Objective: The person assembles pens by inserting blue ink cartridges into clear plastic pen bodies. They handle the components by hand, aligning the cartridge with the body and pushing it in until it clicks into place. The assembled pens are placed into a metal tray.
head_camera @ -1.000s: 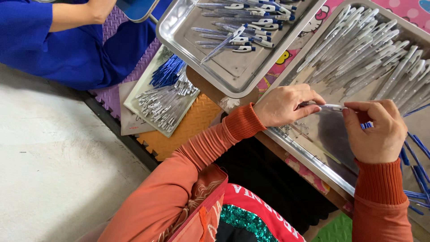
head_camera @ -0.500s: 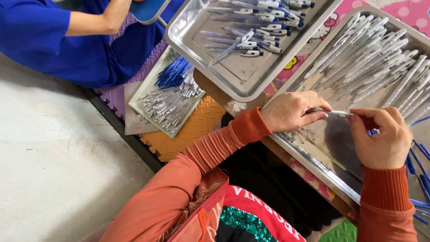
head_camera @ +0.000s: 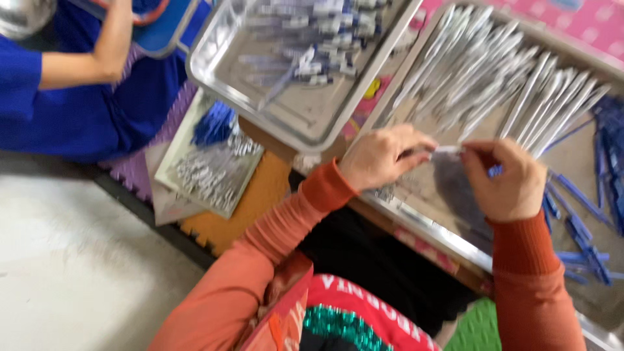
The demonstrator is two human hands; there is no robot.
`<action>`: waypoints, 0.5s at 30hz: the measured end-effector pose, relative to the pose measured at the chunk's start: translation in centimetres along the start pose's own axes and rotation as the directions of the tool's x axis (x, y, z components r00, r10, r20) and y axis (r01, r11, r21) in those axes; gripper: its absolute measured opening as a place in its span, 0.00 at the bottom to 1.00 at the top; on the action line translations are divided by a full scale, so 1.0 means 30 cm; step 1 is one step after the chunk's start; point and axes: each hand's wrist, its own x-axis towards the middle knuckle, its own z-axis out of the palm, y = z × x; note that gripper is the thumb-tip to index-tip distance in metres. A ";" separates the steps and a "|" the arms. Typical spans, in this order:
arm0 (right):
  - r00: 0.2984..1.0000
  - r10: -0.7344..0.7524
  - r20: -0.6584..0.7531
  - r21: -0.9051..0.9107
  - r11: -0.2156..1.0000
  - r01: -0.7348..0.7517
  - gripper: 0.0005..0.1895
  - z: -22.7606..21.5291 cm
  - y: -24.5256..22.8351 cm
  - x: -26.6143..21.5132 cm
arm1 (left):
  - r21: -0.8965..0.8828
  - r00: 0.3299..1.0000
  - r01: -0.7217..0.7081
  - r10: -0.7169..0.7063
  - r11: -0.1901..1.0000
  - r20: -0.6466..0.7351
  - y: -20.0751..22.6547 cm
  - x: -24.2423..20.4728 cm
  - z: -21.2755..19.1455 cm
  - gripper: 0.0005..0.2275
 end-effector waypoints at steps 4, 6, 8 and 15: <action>1.000 -0.001 0.014 0.028 1.000 0.001 0.04 0.009 0.018 -0.003 | 0.008 1.000 -0.002 0.002 1.000 -0.004 -0.004 -0.004 -0.006 0.15; 1.000 -0.029 0.008 0.013 0.999 0.029 0.04 0.012 0.022 -0.018 | -0.020 0.999 0.036 -0.036 0.999 -0.011 0.006 -0.007 -0.008 0.13; 0.998 -0.061 -0.014 -0.004 0.998 0.061 0.04 0.014 0.021 -0.011 | -0.042 0.998 0.057 -0.058 0.997 -0.017 0.005 0.000 -0.022 0.11; 0.998 -0.069 0.000 0.006 0.998 0.069 0.02 0.017 0.045 -0.026 | -0.042 0.998 0.056 -0.055 0.998 0.029 0.002 0.003 -0.017 0.14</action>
